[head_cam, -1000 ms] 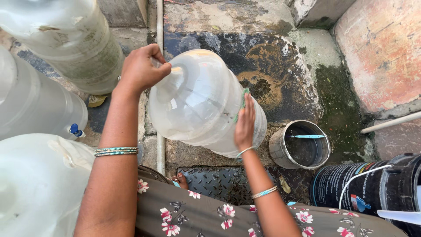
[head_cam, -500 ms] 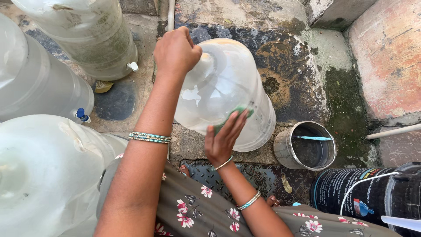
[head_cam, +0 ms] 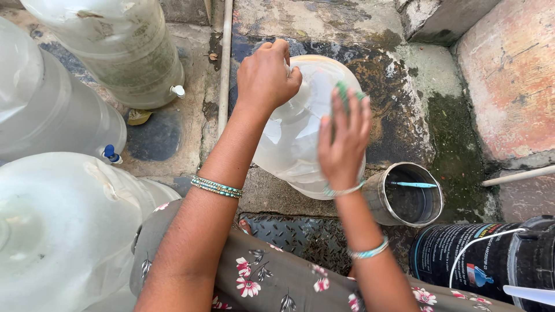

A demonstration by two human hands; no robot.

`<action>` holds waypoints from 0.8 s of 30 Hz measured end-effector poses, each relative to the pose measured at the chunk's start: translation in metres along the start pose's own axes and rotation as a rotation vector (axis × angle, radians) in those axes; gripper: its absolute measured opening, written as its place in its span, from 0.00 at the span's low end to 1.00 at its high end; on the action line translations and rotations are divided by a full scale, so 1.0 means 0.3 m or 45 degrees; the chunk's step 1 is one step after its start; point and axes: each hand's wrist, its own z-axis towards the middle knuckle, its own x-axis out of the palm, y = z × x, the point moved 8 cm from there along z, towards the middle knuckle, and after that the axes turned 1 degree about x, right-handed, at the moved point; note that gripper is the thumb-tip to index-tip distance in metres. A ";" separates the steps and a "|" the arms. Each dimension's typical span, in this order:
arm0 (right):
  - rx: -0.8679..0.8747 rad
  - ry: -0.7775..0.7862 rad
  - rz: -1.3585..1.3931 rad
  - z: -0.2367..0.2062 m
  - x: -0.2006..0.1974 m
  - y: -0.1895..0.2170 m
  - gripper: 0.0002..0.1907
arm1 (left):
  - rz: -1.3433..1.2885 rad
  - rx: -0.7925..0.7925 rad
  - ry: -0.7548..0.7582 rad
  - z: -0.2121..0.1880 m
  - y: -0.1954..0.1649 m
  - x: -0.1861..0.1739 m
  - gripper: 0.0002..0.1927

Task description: The person kneels at an outdoor washing area and scrubs the neck and mouth of a large empty plastic water jug with a toothbrush, then scrubs the jug's exterior with a green scrub pad. They scoop water from a black bucket and pour it into and over the jug, then lift and shake the jug to empty it.

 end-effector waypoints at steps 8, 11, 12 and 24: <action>-0.626 -0.029 -0.608 -0.397 0.255 0.252 0.33 | -0.002 0.016 0.003 0.011 -0.029 0.024 0.14; -0.654 -0.149 -0.601 -0.332 0.198 0.184 0.32 | 0.001 0.043 0.011 0.023 -0.028 0.009 0.14; -0.549 -0.197 -0.503 -0.289 0.155 0.129 0.32 | 0.003 0.059 0.014 0.027 -0.025 0.004 0.15; -0.069 -0.020 -0.026 -0.352 0.153 0.125 0.40 | 0.236 -0.260 -0.037 0.044 0.083 0.019 0.22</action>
